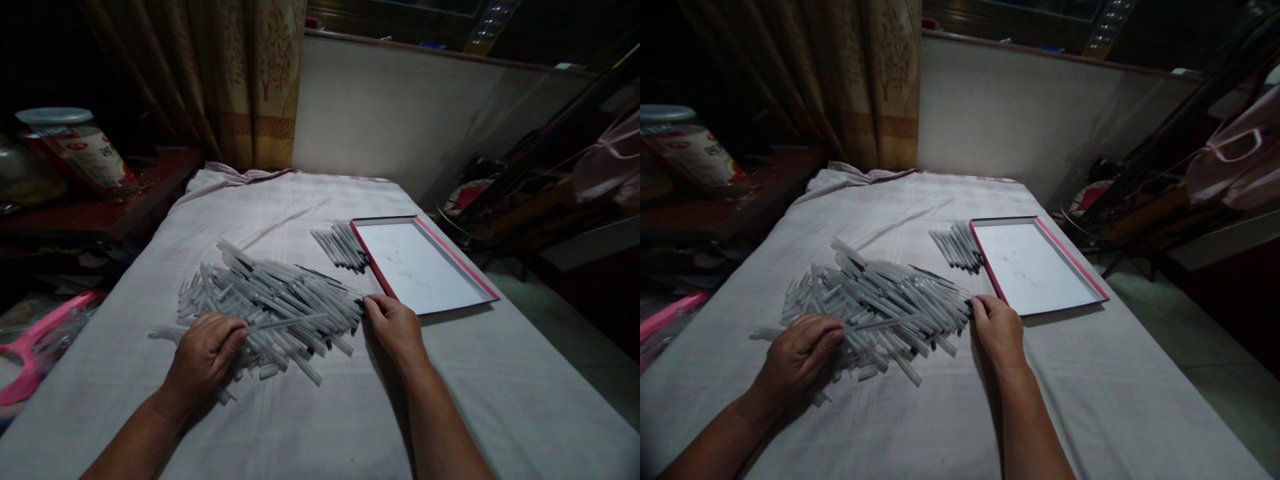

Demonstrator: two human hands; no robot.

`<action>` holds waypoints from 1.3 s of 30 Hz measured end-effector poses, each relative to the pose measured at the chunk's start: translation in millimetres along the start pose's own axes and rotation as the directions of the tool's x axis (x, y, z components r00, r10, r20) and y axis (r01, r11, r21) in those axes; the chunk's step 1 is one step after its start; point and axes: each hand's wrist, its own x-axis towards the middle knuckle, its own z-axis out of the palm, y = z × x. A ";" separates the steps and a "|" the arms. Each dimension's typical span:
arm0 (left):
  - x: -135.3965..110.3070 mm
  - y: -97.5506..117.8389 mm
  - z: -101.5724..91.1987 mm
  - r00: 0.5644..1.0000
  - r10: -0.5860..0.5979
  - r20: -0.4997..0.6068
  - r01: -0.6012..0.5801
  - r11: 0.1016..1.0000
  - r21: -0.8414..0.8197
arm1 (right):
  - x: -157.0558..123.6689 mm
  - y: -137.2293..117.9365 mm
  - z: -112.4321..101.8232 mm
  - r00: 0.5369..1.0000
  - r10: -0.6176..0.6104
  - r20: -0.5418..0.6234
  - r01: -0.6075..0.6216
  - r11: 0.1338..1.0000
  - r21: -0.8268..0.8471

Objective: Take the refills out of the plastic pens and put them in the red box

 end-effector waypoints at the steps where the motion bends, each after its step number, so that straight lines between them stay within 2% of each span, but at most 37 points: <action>1: 0.0 0.1 0.2 1.000 0.004 0.003 -0.004 1.000 0.002 | 0.1 -0.3 -0.3 1.000 0.001 -0.015 -0.001 1.000 -0.005; 3: -0.5 -0.3 0.7 1.000 0.008 -0.001 -0.008 1.000 0.003 | -0.4 -3.6 -2.0 0.999 0.001 -0.047 0.001 0.999 0.034; 5: -1.1 -1.1 1.2 1.000 0.015 -0.012 -0.015 1.000 0.004 | -2.9 -10.9 -3.4 0.999 -0.015 -0.050 0.023 0.987 0.161; 9: -1.8 -2.2 1.1 0.999 0.024 -0.032 -0.023 1.000 0.005 | -15.2 -32.5 -0.8 0.991 -0.093 0.101 0.034 0.880 0.475; 12: -1.4 -0.6 0.6 1.000 0.008 -0.010 -0.008 1.000 -0.003 | -26.6 -47.6 4.7 0.961 -0.198 0.191 0.061 0.831 0.553; 17: -1.1 2.9 1.3 1.000 0.004 0.012 -0.003 1.000 -0.009 | -36.0 -61.8 7.5 0.940 -0.263 0.215 0.096 0.813 0.574; 19: -1.0 -0.1 -0.1 1.000 0.023 -0.001 -0.023 1.000 0.004 | -34.4 -61.3 5.1 0.944 -0.241 0.225 0.068 0.811 0.580; 21: -1.1 -7.7 -4.4 0.999 0.025 -0.036 -0.023 0.999 0.035 | -29.5 -56.3 1.5 0.965 -0.164 0.204 0.016 0.815 0.580; 24: -2.1 -24.0 -15.8 0.983 -0.116 -0.143 0.134 0.984 0.120 | -19.6 -44.5 -2.2 0.994 0.018 0.105 -0.076 0.813 0.577; 26: -3.3 -32.5 -23.3 0.939 -0.269 -0.213 0.304 0.939 0.158 | -15.2 -38.1 -1.1 0.995 0.096 0.030 -0.096 0.818 0.567; 29: -4.5 -34.2 -27.9 0.875 -0.406 -0.265 0.455 0.876 0.160 | -16.4 -35.7 6.7 0.998 0.056 -0.021 -0.037 0.854 0.518; 31: -4.1 -28.7 -25.7 0.881 -0.410 -0.236 0.446 0.886 0.125 | -20.7 -37.6 13.0 0.999 -0.041 -0.018 0.045 0.887 0.460; 34: -3.1 -17.6 -18.0 0.927 -0.328 -0.181 0.341 0.939 0.046 | -25.5 -40.2 18.0 0.986 -0.165 -0.002 0.156 0.923 0.351; 37: -3.4 -8.3 -10.0 0.955 -0.248 -0.162 0.252 0.968 0.003 | -26.1 -41.4 15.6 0.984 -0.176 -0.019 0.175 0.948 0.266; 39: -4.1 -2.0 -5.7 0.968 -0.194 -0.158 0.195 0.981 -0.010 | -26.8 -43.5 12.2 0.984 -0.178 -0.026 0.179 0.947 0.267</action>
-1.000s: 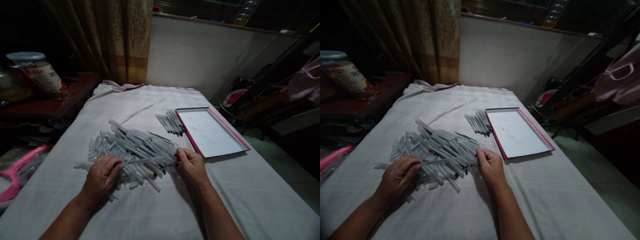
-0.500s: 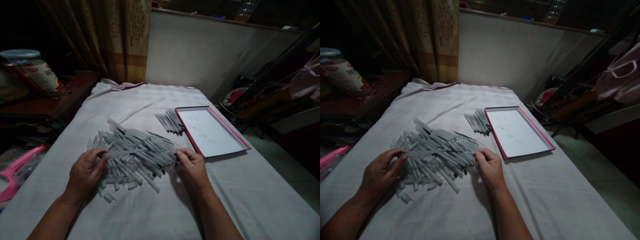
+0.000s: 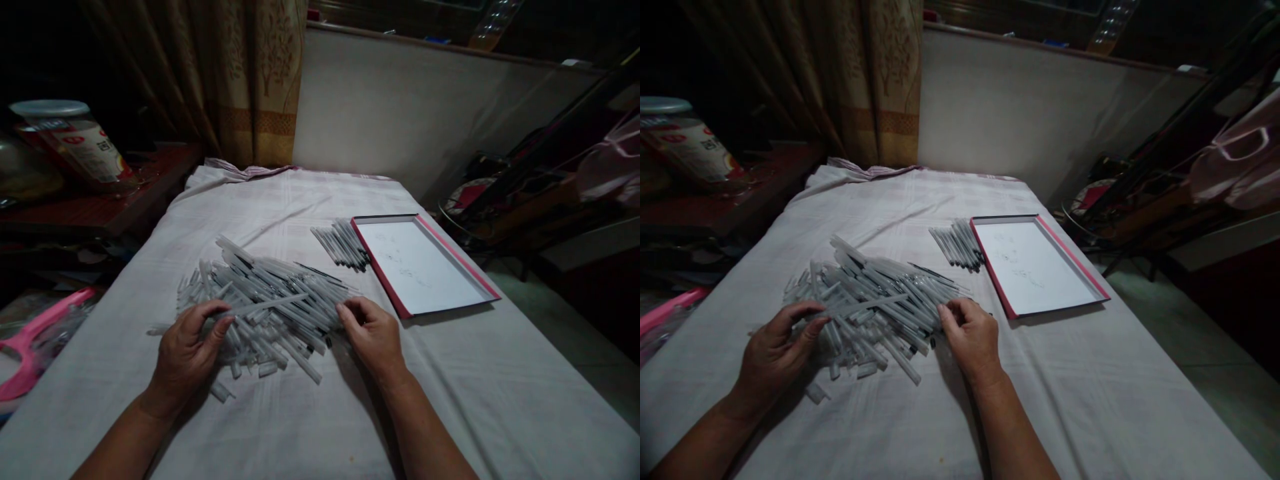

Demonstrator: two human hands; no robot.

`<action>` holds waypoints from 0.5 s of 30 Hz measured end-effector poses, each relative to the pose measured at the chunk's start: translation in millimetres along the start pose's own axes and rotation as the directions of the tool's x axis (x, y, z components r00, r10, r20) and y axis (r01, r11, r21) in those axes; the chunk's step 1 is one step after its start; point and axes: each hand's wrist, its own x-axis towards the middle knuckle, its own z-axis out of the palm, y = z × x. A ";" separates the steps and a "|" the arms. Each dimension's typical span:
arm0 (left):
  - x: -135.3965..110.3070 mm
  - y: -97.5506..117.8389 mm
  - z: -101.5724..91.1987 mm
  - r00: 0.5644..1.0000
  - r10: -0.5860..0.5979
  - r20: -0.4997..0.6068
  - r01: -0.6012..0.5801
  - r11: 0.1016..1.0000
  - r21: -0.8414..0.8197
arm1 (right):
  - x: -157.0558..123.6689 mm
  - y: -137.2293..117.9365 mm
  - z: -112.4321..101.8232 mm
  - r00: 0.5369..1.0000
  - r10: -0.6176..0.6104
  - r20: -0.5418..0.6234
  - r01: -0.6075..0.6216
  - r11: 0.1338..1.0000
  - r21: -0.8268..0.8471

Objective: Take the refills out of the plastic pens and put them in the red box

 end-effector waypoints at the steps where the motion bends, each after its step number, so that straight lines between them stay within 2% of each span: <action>1: -1.2 3.7 1.7 0.999 0.033 -0.002 -0.033 0.999 -0.012 | -0.7 -2.4 -0.9 1.000 -0.012 0.017 0.011 1.000 0.026; 4: -4.2 16.9 6.0 0.991 0.131 0.009 -0.130 0.989 -0.070 | -5.5 -11.3 -0.7 0.987 -0.042 0.158 0.012 0.982 0.186; 7: -5.2 27.6 8.3 0.984 0.177 0.034 -0.172 0.978 -0.119 | -10.0 -17.7 2.3 0.945 0.013 0.328 -0.128 0.935 0.331; 9: -4.7 29.8 8.5 0.974 0.215 0.067 -0.206 0.972 -0.117 | -10.6 -18.6 3.7 0.913 0.072 0.402 -0.236 0.896 0.376; 12: -2.8 27.4 7.2 0.945 0.303 0.120 -0.298 0.953 -0.058 | -8.7 -16.0 4.0 0.889 0.110 0.445 -0.318 0.847 0.425; 15: -0.6 25.4 5.5 0.922 0.355 0.157 -0.355 0.934 -0.031 | -7.5 -13.8 3.3 0.888 0.105 0.447 -0.332 0.820 0.466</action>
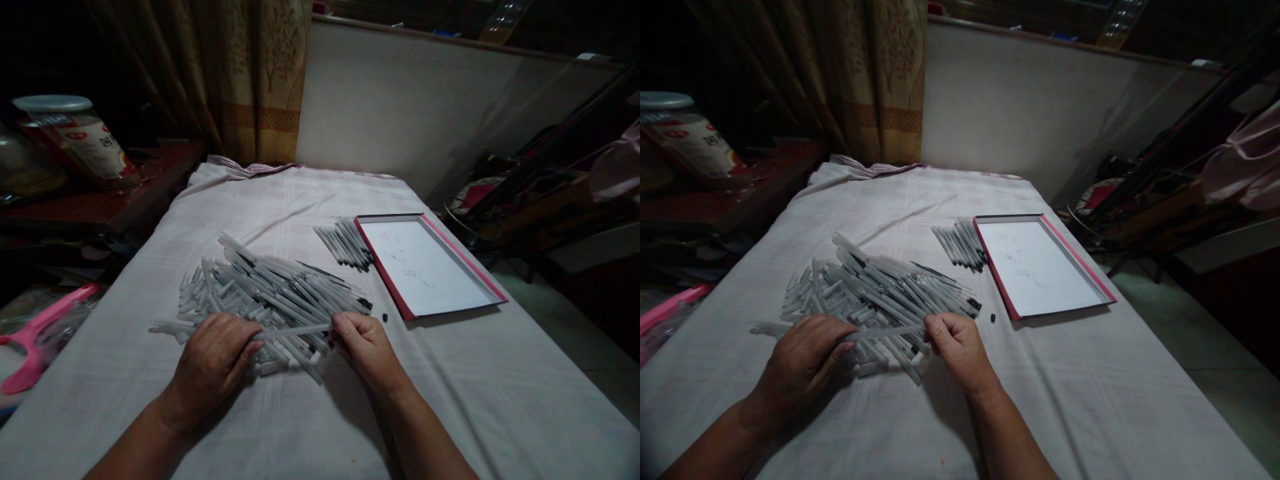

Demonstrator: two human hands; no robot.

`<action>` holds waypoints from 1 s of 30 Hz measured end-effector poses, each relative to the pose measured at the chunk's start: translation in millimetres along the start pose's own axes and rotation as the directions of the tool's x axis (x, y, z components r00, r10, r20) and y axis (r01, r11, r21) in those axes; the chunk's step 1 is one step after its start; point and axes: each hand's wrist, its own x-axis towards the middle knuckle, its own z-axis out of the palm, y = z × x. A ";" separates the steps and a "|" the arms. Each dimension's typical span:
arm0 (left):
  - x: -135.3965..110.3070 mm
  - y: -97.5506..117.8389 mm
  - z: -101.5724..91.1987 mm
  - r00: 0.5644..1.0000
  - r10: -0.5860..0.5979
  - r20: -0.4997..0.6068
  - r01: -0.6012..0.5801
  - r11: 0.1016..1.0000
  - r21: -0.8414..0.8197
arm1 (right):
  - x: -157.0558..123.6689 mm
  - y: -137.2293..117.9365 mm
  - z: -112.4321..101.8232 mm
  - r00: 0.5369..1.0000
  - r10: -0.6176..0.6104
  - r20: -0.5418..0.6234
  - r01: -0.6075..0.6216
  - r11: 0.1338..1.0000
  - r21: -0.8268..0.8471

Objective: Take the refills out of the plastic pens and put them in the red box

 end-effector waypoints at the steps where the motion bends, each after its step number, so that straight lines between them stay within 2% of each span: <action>1: 0.7 -0.1 -0.5 1.000 -0.009 0.018 0.010 1.000 -0.021 | -0.2 -0.4 0.0 1.000 -0.011 -0.003 0.011 1.000 0.003; 4: 3.8 0.2 -2.6 0.988 -0.114 0.104 0.130 0.979 -0.160 | -2.5 -4.3 2.0 0.995 -0.102 -0.018 0.101 0.994 -0.030; 7: 6.8 -2.8 -8.9 0.930 -0.285 0.232 0.353 0.867 -0.352 | -5.1 -9.5 1.9 0.973 -0.231 -0.002 0.230 0.970 -0.077; 9: 7.7 -7.4 -15.8 0.839 -0.452 0.303 0.544 0.689 -0.479 | -5.1 -10.5 -2.1 0.957 -0.278 -0.083 0.272 0.960 -0.073; 11: 8.2 -12.6 -22.1 0.697 -0.647 0.309 0.680 0.460 -0.571 | -3.0 -8.3 -7.7 0.924 -0.287 -0.252 0.282 0.958 -0.055; 12: 8.6 -15.0 -23.9 0.637 -0.721 0.274 0.700 0.391 -0.598 | -1.3 -6.2 -10.0 0.901 -0.285 -0.326 0.281 0.958 -0.060; 13: 9.0 -17.2 -24.3 0.604 -0.763 0.231 0.706 0.378 -0.598 | 0.7 -3.4 -11.3 0.881 -0.289 -0.374 0.278 0.957 -0.085; 14: 9.3 -19.3 -23.0 0.623 -0.766 0.158 0.689 0.442 -0.574 | 2.9 -0.4 -11.4 0.867 -0.306 -0.393 0.275 0.952 -0.136; 15: 9.5 -21.4 -20.2 0.662 -0.747 0.054 0.655 0.543 -0.526 | 5.1 2.8 -10.3 0.858 -0.337 -0.389 0.275 0.939 -0.206; 17: 8.5 -26.3 -11.4 0.785 -0.613 -0.087 0.555 0.759 -0.339 | 9.3 9.0 -6.1 0.834 -0.425 -0.353 0.294 0.882 -0.368; 18: 7.1 -29.1 -6.3 0.846 -0.516 -0.132 0.480 0.846 -0.231 | 11.1 11.8 -3.7 0.814 -0.477 -0.332 0.312 0.841 -0.443; 20: 3.0 -35.3 3.1 0.923 -0.352 -0.153 0.351 0.936 -0.038 | 14.0 16.4 0.2 0.780 -0.556 -0.289 0.334 0.759 -0.558; 22: -1.8 -40.6 9.9 0.952 -0.269 -0.145 0.285 0.953 0.102 | 15.5 19.8 2.3 0.776 -0.578 -0.254 0.315 0.703 -0.637; 24: -5.7 -43.8 14.0 0.964 -0.232 -0.130 0.253 0.950 0.183 | 15.6 22.1 3.3 0.794 -0.564 -0.226 0.280 0.670 -0.687; 27: -9.2 -45.5 16.8 0.970 -0.217 -0.115 0.238 0.944 0.227 | 14.1 24.1 3.1 0.809 -0.550 -0.209 0.256 0.648 -0.717; 30: -11.4 -47.0 18.2 0.968 -0.222 -0.119 0.243 0.947 0.211 | 13.7 24.1 -1.9 0.815 -0.543 -0.203 0.266 0.661 -0.701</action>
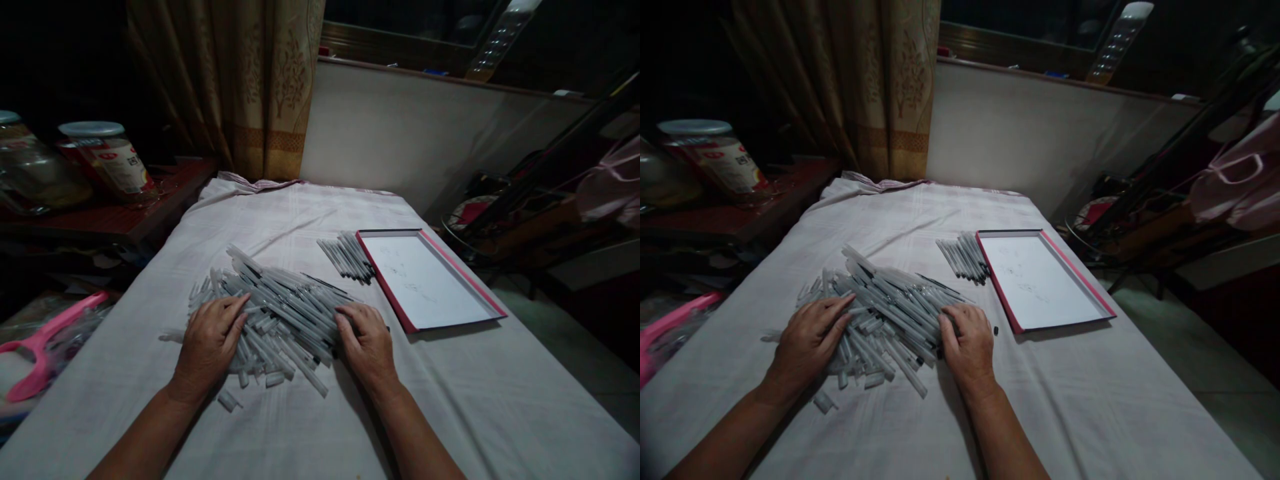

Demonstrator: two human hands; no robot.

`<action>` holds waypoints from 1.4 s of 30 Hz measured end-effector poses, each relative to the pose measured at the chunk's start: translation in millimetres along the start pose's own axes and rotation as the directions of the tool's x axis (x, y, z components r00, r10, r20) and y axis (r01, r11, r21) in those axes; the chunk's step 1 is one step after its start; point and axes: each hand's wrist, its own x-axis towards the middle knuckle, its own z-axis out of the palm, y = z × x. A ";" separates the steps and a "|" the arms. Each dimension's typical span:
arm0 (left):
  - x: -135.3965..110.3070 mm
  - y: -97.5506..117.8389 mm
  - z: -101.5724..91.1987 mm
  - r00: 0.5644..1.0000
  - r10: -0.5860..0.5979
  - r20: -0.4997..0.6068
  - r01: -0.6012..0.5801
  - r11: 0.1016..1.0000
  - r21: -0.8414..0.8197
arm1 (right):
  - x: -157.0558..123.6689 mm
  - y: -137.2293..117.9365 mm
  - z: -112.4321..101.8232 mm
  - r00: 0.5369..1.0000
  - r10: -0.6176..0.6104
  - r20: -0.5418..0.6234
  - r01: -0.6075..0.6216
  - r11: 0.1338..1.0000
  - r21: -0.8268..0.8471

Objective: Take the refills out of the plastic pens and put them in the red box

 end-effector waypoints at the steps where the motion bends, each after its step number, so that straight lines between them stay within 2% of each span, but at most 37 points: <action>1: -0.5 -0.9 0.5 1.000 0.000 0.000 0.000 1.000 -0.007 | 1.9 2.1 -2.0 1.000 0.006 0.010 -0.006 1.000 0.014; 4: -1.6 -3.8 1.8 1.000 0.018 0.001 -0.018 1.000 -0.015 | 16.1 10.5 -9.0 0.998 0.042 0.055 -0.043 0.999 0.026; 6: -2.0 -4.9 2.3 1.000 0.029 -0.001 -0.029 0.999 -0.018 | 33.7 16.1 -12.3 0.993 0.066 0.102 -0.063 0.997 -0.035; 8: -2.5 -5.1 2.2 0.999 0.033 -0.007 -0.033 0.999 -0.025 | 55.7 20.1 -12.4 0.979 0.101 0.175 -0.070 0.982 -0.173; 11: -3.4 -3.8 1.0 0.999 0.039 -0.024 -0.040 0.999 -0.034 | 87.3 22.9 -6.1 0.929 0.212 0.302 -0.056 0.890 -0.453; 13: -3.7 -2.3 -0.7 0.998 0.044 -0.035 -0.045 0.998 -0.038 | 101.3 23.9 1.1 0.906 0.257 0.337 -0.041 0.845 -0.533; 20: -1.4 3.2 -7.0 0.998 0.059 -0.039 -0.061 0.995 -0.080 | 114.8 25.5 20.3 0.877 0.332 0.346 -0.061 0.792 -0.607; 25: -1.3 3.5 -7.8 0.997 0.068 -0.039 -0.071 0.992 -0.103 | 114.6 13.3 9.3 0.885 0.325 0.334 -0.080 0.811 -0.579; 28: -0.3 7.8 -9.6 0.993 0.096 -0.073 -0.103 0.990 -0.096 | 97.3 -1.3 -6.7 0.897 0.259 0.358 -0.073 0.885 -0.459; 31: 1.2 17.2 -12.6 0.987 0.099 -0.127 -0.107 0.993 -0.055 | 67.5 -18.6 -21.6 0.909 0.111 0.402 -0.061 0.989 -0.137; 36: 0.8 29.8 -15.6 0.980 0.125 -0.158 -0.127 0.992 -0.005 | 26.2 -38.0 -30.9 0.897 -0.069 0.436 -0.016 0.982 0.188; 39: 0.5 28.9 -16.6 0.981 0.161 -0.105 -0.161 0.987 0.007 | 14.6 -36.4 -25.9 0.916 -0.043 0.400 -0.100 0.939 0.330; 42: 1.5 26.5 -19.0 0.979 0.193 -0.070 -0.195 0.981 -0.022 | 7.9 -28.4 -17.6 0.913 0.132 0.387 -0.312 0.836 0.451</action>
